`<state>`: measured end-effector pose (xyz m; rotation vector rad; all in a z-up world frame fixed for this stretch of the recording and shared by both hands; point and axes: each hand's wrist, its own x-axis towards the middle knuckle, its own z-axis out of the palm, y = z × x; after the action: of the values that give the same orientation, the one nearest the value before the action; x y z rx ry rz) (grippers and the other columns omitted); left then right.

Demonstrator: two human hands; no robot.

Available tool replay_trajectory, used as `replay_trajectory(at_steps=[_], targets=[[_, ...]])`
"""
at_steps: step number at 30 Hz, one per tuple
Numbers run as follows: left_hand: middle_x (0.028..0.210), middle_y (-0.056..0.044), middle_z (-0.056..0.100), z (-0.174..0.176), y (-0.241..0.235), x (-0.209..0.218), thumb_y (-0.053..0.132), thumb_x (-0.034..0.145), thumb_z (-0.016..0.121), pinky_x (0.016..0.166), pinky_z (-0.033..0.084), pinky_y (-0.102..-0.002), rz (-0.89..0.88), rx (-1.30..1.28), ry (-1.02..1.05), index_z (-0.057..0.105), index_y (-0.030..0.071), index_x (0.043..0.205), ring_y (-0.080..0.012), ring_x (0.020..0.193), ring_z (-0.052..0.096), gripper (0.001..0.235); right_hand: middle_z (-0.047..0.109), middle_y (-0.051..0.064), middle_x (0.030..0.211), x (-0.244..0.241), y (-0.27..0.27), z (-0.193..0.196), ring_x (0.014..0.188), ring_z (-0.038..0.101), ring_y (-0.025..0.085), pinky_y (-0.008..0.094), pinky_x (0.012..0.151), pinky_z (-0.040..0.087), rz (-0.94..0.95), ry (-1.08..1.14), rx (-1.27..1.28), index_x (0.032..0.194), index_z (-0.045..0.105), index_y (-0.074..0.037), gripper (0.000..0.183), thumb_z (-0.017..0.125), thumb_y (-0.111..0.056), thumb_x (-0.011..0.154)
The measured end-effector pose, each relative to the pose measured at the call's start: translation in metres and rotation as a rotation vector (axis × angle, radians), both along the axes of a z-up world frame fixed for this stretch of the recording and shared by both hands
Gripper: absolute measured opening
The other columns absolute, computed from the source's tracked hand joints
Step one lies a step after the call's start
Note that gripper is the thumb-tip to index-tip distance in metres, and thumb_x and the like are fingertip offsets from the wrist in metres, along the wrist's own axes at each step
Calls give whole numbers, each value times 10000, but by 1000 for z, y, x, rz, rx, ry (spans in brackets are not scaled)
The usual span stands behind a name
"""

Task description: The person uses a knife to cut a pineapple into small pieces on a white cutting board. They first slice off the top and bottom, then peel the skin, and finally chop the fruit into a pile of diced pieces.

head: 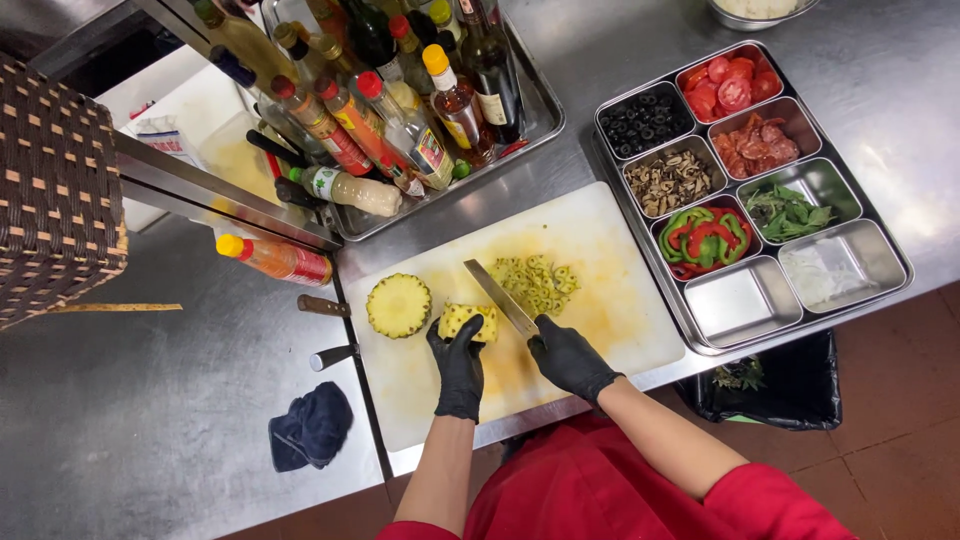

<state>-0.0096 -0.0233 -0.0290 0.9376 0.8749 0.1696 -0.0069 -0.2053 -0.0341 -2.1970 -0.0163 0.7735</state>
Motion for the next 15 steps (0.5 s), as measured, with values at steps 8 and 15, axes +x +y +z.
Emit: replay_trajectory(at_steps=[8,15], targets=[[1261,-130,467,3,-7,-14,158,543,1041,1009,509,-476,-204,756,-114,352,172,1362,-308,1195,530,1070,739,273,1047,-7,6,-21,1064,698,454,599,902,560,3,-37,18,1376,496,-84,451,500,-296,977],[1201,-195,557,-14,10,-43,445,529,938,868,544,-622,-623,1378,139,463,102,1459,-442,1126,568,1099,759,249,950,-23,0,7,896,756,414,530,786,617,226,-234,-194,1387,518,21,468,445,-178,970]])
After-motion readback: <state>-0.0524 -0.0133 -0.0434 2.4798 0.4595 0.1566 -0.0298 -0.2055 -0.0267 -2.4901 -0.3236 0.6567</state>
